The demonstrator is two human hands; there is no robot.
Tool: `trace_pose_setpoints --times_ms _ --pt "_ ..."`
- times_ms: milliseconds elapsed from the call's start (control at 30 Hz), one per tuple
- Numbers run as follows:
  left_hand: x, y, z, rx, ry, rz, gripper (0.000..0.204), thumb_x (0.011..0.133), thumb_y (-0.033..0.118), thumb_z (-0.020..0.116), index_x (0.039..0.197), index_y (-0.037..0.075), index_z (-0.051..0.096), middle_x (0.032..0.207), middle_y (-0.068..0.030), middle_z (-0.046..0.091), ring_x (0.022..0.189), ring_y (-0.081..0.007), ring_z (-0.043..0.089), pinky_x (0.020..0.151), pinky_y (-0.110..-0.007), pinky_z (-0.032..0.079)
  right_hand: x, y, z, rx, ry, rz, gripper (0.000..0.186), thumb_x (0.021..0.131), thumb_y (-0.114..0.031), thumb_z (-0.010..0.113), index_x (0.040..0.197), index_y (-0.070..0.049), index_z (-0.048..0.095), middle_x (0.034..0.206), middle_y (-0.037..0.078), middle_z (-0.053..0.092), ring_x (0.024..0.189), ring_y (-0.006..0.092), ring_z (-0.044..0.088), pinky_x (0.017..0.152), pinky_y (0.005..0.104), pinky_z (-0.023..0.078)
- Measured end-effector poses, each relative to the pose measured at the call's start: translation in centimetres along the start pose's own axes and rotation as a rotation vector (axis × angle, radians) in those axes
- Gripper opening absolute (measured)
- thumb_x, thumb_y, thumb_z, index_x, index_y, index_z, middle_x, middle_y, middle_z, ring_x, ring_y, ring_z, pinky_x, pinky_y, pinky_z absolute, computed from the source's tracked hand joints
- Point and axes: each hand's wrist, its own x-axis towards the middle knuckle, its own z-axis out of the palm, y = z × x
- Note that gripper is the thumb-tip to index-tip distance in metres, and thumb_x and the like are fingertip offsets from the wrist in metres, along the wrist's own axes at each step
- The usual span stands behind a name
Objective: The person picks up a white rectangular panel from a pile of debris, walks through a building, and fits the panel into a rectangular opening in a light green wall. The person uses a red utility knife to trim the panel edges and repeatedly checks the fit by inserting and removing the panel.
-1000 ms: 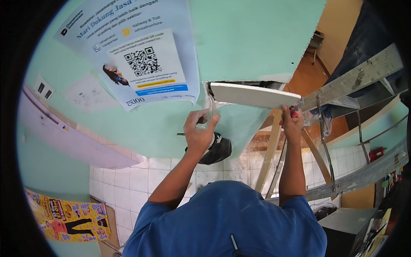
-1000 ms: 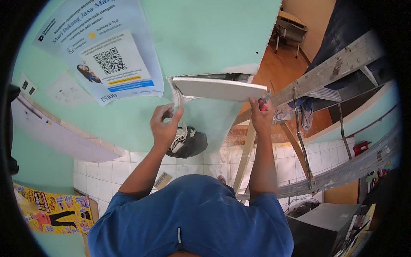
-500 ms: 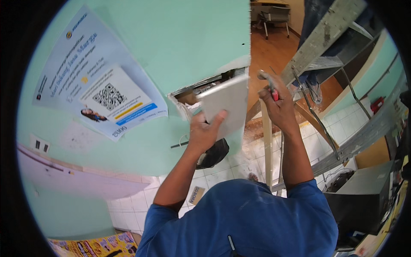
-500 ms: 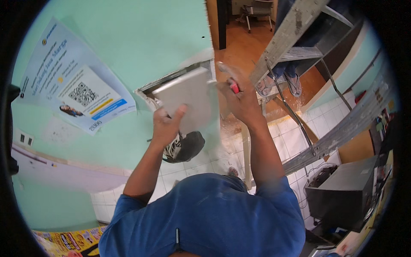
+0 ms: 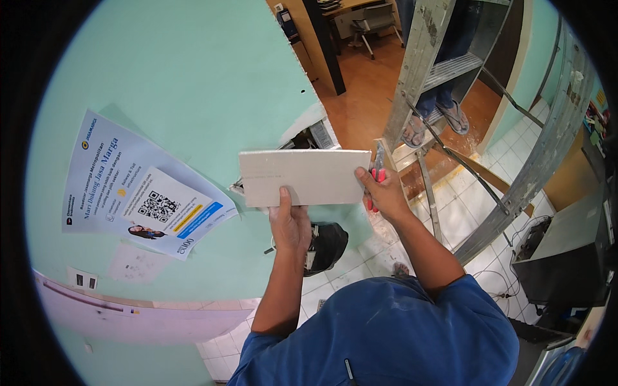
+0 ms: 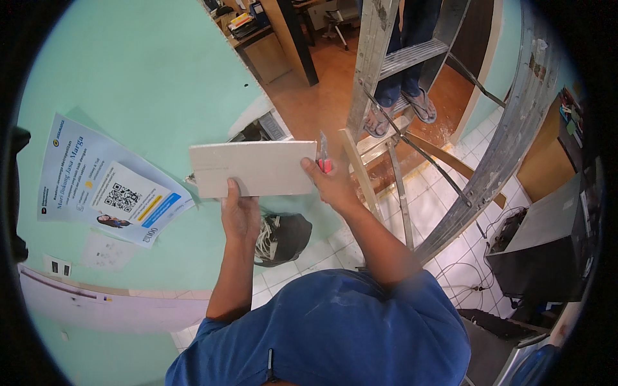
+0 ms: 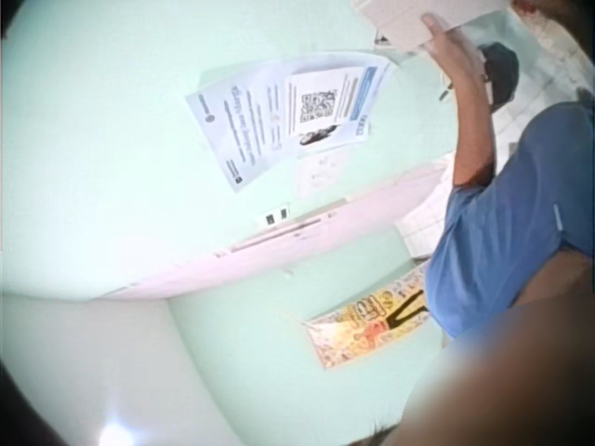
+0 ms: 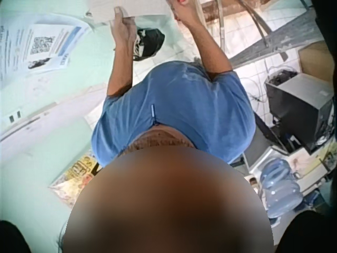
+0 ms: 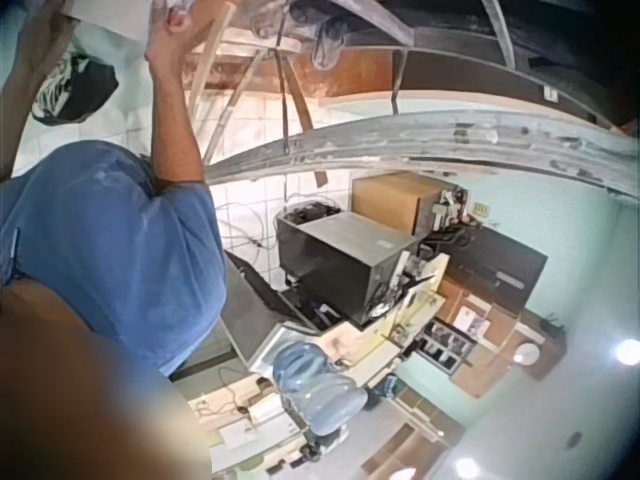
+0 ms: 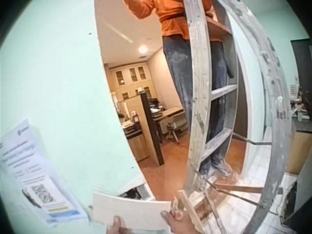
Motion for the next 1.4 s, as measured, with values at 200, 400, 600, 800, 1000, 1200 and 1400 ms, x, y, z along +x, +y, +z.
trace_pose_setpoints --times_ms 200,400,600,800,1000,1200,1400 --pt "-2.6 1.4 -2.8 0.83 0.335 0.493 0.091 0.084 0.026 0.082 0.152 0.001 0.027 0.151 -0.0218 0.038 0.139 -0.0304 0.041 0.115 -0.046 0.033 1.0 -1.5 -2.0 -0.086 -0.101 -0.177 0.038 0.092 -0.037 0.075 0.096 0.0 0.07 0.075 0.001 0.066 0.064 0.0066 0.059 0.052 0.0243 0.047" --pt "-0.8 5.6 2.6 1.657 -0.306 1.012 0.081 0.072 0.031 0.09 0.135 -0.002 0.052 0.127 -0.0239 0.06 0.117 -0.0376 0.058 0.103 -0.051 0.044 2.0 -2.9 -1.9 -0.284 -0.293 -0.308 0.034 0.094 -0.029 0.074 0.107 0.002 0.07 0.09 0.003 0.07 0.078 0.0093 0.062 0.069 0.026 0.051" --pt "2.8 4.4 3.1 1.772 -0.365 0.793 0.048 0.077 0.039 0.083 0.1 -0.001 0.071 0.084 -0.0182 0.071 0.074 -0.0357 0.069 0.067 -0.044 0.054 3.1 -1.7 -0.8 -0.336 -0.066 -0.452 0.037 0.097 -0.026 0.069 0.119 0.003 0.063 0.099 0.009 0.069 0.093 0.0148 0.063 0.085 0.0287 0.05" --pt "5.9 3.5 5.3 1.883 -0.359 0.821 0.039 0.085 0.038 0.075 0.095 0.001 0.067 0.083 -0.0176 0.069 0.076 -0.036 0.068 0.064 -0.044 0.052 1.2 -1.7 -0.5 -0.326 -0.001 -0.307 0.045 0.101 -0.029 0.061 0.131 0.004 0.052 0.106 0.015 0.064 0.101 0.0198 0.062 0.09 0.0322 0.049" --pt "7.5 3.4 7.2 2.028 -0.43 0.824 0.035 0.084 0.037 0.075 0.095 0.004 0.067 0.086 -0.0132 0.07 0.076 -0.0328 0.069 0.065 -0.044 0.053 0.5 -2.3 -0.2 -0.454 -0.017 -0.224 0.044 0.104 -0.03 0.055 0.134 0.001 0.049 0.099 0.012 0.062 0.094 0.0222 0.062 0.088 0.0339 0.05" --pt "7.6 2.8 5.8 1.938 -0.392 1.025 0.037 0.079 0.029 0.081 0.107 0.007 0.072 0.091 -0.0089 0.067 0.077 -0.0298 0.065 0.068 -0.04 0.053 0.8 -2.1 -0.1 -0.313 -0.056 -0.425 0.042 0.107 -0.033 0.048 0.132 0.001 0.052 0.092 0.014 0.065 0.083 0.0271 0.063 0.082 0.0396 0.051" --pt "7.6 2.1 5.1 1.871 -0.352 1.185 0.038 0.074 0.02 0.084 0.11 0.013 0.073 0.106 -0.006 0.064 0.094 -0.0284 0.06 0.086 -0.044 0.044 1.4 -3.8 0.9 -0.502 0.009 -0.471 0.037 0.107 -0.029 0.045 0.124 0.003 0.055 0.091 0.028 0.065 0.082 0.0442 0.064 0.078 0.0491 0.049"
